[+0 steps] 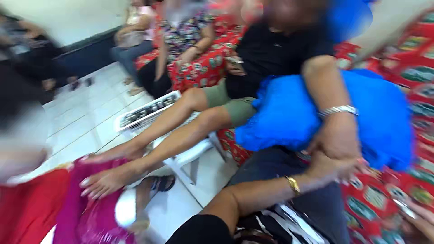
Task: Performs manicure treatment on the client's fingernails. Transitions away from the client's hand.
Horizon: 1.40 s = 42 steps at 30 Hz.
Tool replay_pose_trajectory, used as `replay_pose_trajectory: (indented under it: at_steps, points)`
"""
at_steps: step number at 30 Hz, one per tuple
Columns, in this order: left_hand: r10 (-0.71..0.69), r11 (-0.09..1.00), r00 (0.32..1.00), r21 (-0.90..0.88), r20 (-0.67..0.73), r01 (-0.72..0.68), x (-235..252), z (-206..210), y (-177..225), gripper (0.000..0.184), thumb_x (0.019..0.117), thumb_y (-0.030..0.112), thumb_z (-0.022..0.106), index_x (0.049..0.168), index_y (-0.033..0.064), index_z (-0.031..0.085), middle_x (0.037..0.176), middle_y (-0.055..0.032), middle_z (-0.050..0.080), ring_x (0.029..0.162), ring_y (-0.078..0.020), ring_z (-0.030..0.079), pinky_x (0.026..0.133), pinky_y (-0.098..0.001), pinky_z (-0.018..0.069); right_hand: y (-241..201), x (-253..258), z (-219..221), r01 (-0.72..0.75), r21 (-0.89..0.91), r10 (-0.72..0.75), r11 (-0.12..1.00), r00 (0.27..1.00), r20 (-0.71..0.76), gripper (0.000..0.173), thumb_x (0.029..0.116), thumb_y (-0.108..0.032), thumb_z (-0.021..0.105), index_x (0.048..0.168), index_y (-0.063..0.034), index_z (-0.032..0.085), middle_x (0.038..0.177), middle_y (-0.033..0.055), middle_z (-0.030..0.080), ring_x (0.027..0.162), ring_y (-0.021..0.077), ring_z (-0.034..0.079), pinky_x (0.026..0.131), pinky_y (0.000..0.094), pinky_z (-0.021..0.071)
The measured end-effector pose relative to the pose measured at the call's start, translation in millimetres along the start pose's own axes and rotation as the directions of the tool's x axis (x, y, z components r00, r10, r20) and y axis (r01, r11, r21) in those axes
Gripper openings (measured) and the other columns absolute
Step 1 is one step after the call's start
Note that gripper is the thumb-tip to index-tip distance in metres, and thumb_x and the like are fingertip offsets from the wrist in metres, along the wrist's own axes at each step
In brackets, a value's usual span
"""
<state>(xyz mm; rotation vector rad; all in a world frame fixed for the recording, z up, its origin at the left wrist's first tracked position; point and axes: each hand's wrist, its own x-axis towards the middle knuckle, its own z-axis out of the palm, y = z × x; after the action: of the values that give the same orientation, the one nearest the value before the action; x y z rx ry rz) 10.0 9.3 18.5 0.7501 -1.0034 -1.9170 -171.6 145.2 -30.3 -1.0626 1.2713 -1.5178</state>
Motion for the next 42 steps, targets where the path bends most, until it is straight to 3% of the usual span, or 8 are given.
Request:
replay_pose_trajectory:
  at_steps: [3, 5, 7, 12, 15, 19, 23, 42]
  points:
    - [-0.001, 0.999, 1.0, 0.048, 0.008, 0.001, 6, -2, -12, 0.01, 0.0985, 0.003, 0.063, 0.094, -0.0041, 0.068, 0.064, -0.0043, 0.066, 0.048, -0.0046, 0.057, 0.046, -0.0174, 0.0482, -6, -17, 10, -0.005, -0.222, -0.028, 0.975, 0.99, -0.142, 0.029, 0.0985, -0.007, 0.046, 0.119, -0.0087, 0.067, 0.074, -0.0158, 0.07, 0.058, -0.0006, 0.065, 0.056, 0.0188, 0.058]
    - [0.036, 0.996, 0.997, 0.083, 0.066, -0.042, 11, -7, -24, 0.013, 0.1012, 0.008, 0.061, 0.101, -0.0004, 0.071, 0.072, -0.0042, 0.069, 0.052, -0.005, 0.06, 0.048, -0.0179, 0.051, -9, -18, 17, 0.022, -0.347, -0.074, 0.938, 0.988, -0.137, 0.03, 0.0984, -0.01, 0.049, 0.121, -0.0007, 0.067, 0.074, -0.0118, 0.068, 0.061, -0.0016, 0.063, 0.061, 0.0189, 0.0565]
    - [0.064, 0.993, 0.994, 0.096, 0.092, -0.073, 14, -9, -29, 0.017, 0.1035, 0.01, 0.057, 0.098, 0.0023, 0.07, 0.07, -0.0036, 0.069, 0.052, -0.0055, 0.062, 0.047, -0.0183, 0.0518, -10, -13, 25, 0.069, -0.42, -0.125, 0.905, 0.986, -0.106, 0.031, 0.0999, -0.013, 0.051, 0.121, 0.0028, 0.067, 0.076, -0.0082, 0.068, 0.064, -0.0034, 0.062, 0.064, 0.0176, 0.0547]
    - [0.082, 0.994, 0.995, 0.073, 0.065, -0.087, 12, -11, -32, 0.019, 0.1032, 0.012, 0.057, 0.093, 0.0042, 0.072, 0.067, -0.0057, 0.069, 0.048, -0.0078, 0.062, 0.044, -0.0202, 0.0518, -6, 7, 43, 0.211, -0.603, -0.295, 0.769, 0.955, -0.041, 0.031, 0.0998, -0.017, 0.054, 0.118, -0.0025, 0.074, 0.083, 0.0024, 0.07, 0.068, 0.0021, 0.062, 0.065, 0.022, 0.0541]
    - [0.089, 0.993, 0.995, 0.073, 0.049, -0.092, 13, -10, -33, 0.019, 0.1025, 0.011, 0.058, 0.094, 0.0028, 0.073, 0.071, -0.0086, 0.071, 0.049, -0.0094, 0.063, 0.043, -0.0213, 0.0517, -8, 15, 47, 0.223, -0.705, -0.354, 0.673, 0.934, -0.042, 0.032, 0.0988, -0.016, 0.053, 0.121, -0.0067, 0.075, 0.084, 0.0039, 0.07, 0.065, 0.0059, 0.059, 0.063, 0.0261, 0.052]
    - [0.085, 0.995, 0.995, 0.049, 0.058, -0.088, 13, -9, -34, 0.022, 0.1037, 0.012, 0.056, 0.094, 0.0026, 0.073, 0.07, -0.0083, 0.07, 0.049, -0.0089, 0.061, 0.043, -0.0209, 0.0505, -11, 20, 46, 0.202, -0.721, -0.341, 0.663, 0.939, -0.05, 0.033, 0.0988, -0.015, 0.052, 0.122, -0.0058, 0.074, 0.075, 0.0013, 0.067, 0.061, 0.0047, 0.058, 0.06, 0.024, 0.0516]
    - [0.079, 0.996, 0.996, 0.037, 0.049, -0.081, 14, -7, -34, 0.02, 0.1031, 0.012, 0.058, 0.093, 0.0037, 0.073, 0.068, -0.007, 0.069, 0.048, -0.0077, 0.061, 0.043, -0.0198, 0.0499, -14, 24, 44, 0.184, -0.74, -0.303, 0.647, 0.953, -0.028, 0.033, 0.1007, -0.016, 0.051, 0.123, -0.0083, 0.074, 0.081, 0.0018, 0.07, 0.064, 0.0064, 0.061, 0.062, 0.0268, 0.0528]
    - [0.039, 0.993, 0.997, 0.108, 0.068, -0.046, 5, -11, -31, 0.02, 0.1029, 0.029, 0.062, 0.095, 0.0131, 0.072, 0.064, -0.0018, 0.065, 0.044, -0.0051, 0.056, 0.039, -0.0184, 0.0445, -17, 28, 48, 0.203, -0.787, -0.319, 0.583, 0.948, 0.008, 0.033, 0.0993, -0.012, 0.051, 0.122, -0.0067, 0.074, 0.083, 0.0052, 0.071, 0.063, 0.0105, 0.06, 0.061, 0.0315, 0.0516]
